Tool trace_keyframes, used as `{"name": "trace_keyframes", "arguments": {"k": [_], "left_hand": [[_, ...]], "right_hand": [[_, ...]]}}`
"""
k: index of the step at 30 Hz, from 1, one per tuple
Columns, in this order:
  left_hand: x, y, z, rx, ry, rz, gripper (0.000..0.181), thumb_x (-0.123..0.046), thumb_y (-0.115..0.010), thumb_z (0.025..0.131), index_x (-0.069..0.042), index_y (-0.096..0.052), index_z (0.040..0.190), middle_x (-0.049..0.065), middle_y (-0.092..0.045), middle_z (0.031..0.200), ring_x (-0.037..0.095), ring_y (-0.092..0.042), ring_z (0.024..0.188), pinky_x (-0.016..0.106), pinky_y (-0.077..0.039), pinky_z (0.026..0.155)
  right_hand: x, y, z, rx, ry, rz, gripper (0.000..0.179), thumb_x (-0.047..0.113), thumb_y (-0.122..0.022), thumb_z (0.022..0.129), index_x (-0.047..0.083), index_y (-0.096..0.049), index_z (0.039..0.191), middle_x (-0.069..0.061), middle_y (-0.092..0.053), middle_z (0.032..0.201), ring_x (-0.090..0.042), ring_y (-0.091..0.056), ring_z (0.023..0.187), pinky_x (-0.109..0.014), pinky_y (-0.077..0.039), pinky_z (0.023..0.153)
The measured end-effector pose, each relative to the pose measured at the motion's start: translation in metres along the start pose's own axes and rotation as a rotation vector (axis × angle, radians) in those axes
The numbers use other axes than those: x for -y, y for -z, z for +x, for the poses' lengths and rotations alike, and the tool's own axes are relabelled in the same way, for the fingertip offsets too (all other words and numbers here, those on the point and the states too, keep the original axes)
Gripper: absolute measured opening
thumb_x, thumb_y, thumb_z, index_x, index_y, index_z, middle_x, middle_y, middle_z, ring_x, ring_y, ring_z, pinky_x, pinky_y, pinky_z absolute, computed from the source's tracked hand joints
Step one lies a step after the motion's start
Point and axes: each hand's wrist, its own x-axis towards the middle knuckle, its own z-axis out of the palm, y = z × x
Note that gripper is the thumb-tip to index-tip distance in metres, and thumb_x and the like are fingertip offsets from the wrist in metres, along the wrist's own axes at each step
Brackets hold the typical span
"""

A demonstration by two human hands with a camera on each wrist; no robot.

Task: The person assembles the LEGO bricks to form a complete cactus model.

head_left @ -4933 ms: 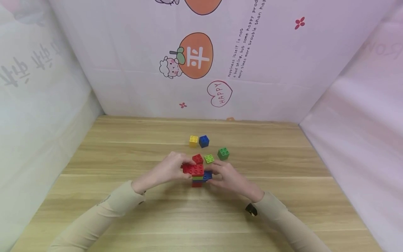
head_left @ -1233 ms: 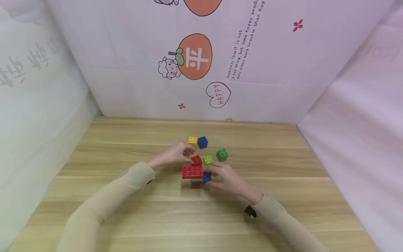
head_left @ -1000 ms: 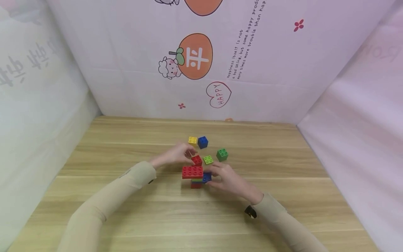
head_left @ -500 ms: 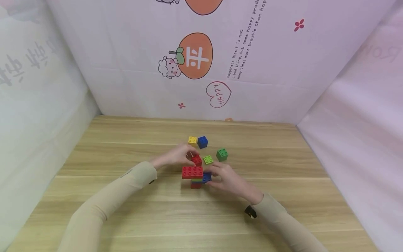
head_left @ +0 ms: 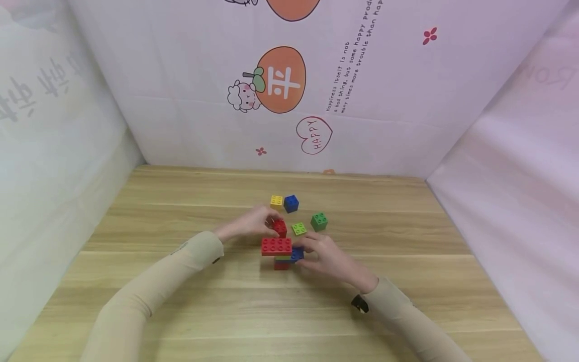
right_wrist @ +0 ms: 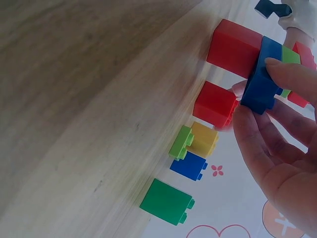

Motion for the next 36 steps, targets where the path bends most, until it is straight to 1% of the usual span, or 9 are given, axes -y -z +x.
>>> {"name": "trace_keyframes", "arguments": {"k": [7,10,14,17,22,28,33,36], "left_hand": [[0.002,0.003,-0.005,-0.027,-0.015,-0.062,0.034,-0.009,-0.072,0.088,-0.004,-0.066,0.121,0.006,-0.072,0.106,0.015,-0.068,0.097,0.028,-0.059,0.087],[0.001,0.007,-0.011,-0.044,-0.002,-0.074,0.034,-0.009,-0.071,0.088,-0.005,-0.067,0.122,0.006,-0.072,0.109,0.017,-0.068,0.1,0.031,-0.059,0.089],[0.003,0.014,-0.018,-0.072,0.001,-0.049,0.036,-0.011,-0.071,0.089,-0.005,-0.066,0.123,0.009,-0.072,0.113,0.021,-0.068,0.105,0.035,-0.058,0.094],[0.004,0.019,-0.024,-0.089,-0.016,-0.025,0.038,-0.012,-0.072,0.088,-0.003,-0.065,0.125,0.012,-0.071,0.118,0.024,-0.068,0.108,0.038,-0.057,0.097],[0.005,0.025,-0.035,-0.113,-0.034,-0.013,0.041,-0.013,-0.072,0.088,-0.002,-0.064,0.127,0.015,-0.069,0.125,0.028,-0.067,0.113,0.038,-0.057,0.098],[0.002,0.03,-0.048,-0.133,-0.053,-0.028,0.042,-0.012,-0.072,0.089,0.0,-0.063,0.128,0.015,-0.07,0.123,0.028,-0.068,0.11,0.038,-0.058,0.096],[-0.002,0.031,-0.057,-0.157,-0.049,-0.019,0.04,-0.012,-0.073,0.088,-0.003,-0.065,0.126,0.013,-0.071,0.122,0.026,-0.068,0.11,0.039,-0.059,0.095],[-0.005,0.03,-0.063,-0.171,-0.059,-0.003,0.038,-0.013,-0.073,0.089,-0.004,-0.066,0.125,0.013,-0.072,0.12,0.026,-0.068,0.109,0.038,-0.059,0.095]], "right_hand": [[0.0,-0.001,0.0,-0.007,-0.002,0.007,0.038,0.01,-0.078,0.083,0.005,-0.067,0.119,-0.01,-0.069,0.117,-0.02,-0.072,0.098,-0.028,-0.062,0.081],[0.0,-0.002,0.001,-0.01,-0.003,0.005,0.039,0.01,-0.079,0.083,0.005,-0.067,0.119,-0.01,-0.069,0.117,-0.02,-0.072,0.099,-0.028,-0.062,0.081],[0.0,-0.001,0.002,0.005,-0.014,0.001,0.038,0.01,-0.078,0.083,0.005,-0.066,0.12,-0.011,-0.069,0.118,-0.021,-0.071,0.1,-0.027,-0.062,0.081],[0.001,0.0,0.002,0.018,-0.024,0.0,0.039,0.011,-0.078,0.084,0.004,-0.066,0.12,-0.011,-0.069,0.119,-0.022,-0.071,0.101,-0.027,-0.062,0.082],[0.002,0.001,0.001,0.023,-0.031,0.002,0.039,0.012,-0.078,0.084,0.004,-0.066,0.121,-0.012,-0.068,0.12,-0.022,-0.071,0.102,-0.027,-0.062,0.082],[0.001,0.0,0.001,0.027,-0.034,0.003,0.039,0.012,-0.077,0.085,0.005,-0.066,0.121,-0.012,-0.068,0.12,-0.022,-0.071,0.102,-0.028,-0.062,0.082],[0.001,0.0,0.001,0.024,-0.033,0.008,0.038,0.013,-0.077,0.085,0.005,-0.066,0.12,-0.012,-0.068,0.12,-0.022,-0.071,0.1,-0.028,-0.062,0.082],[0.0,-0.001,0.001,0.023,-0.036,0.012,0.039,0.013,-0.078,0.084,0.005,-0.066,0.12,-0.011,-0.068,0.12,-0.021,-0.071,0.101,-0.029,-0.062,0.082]]}}
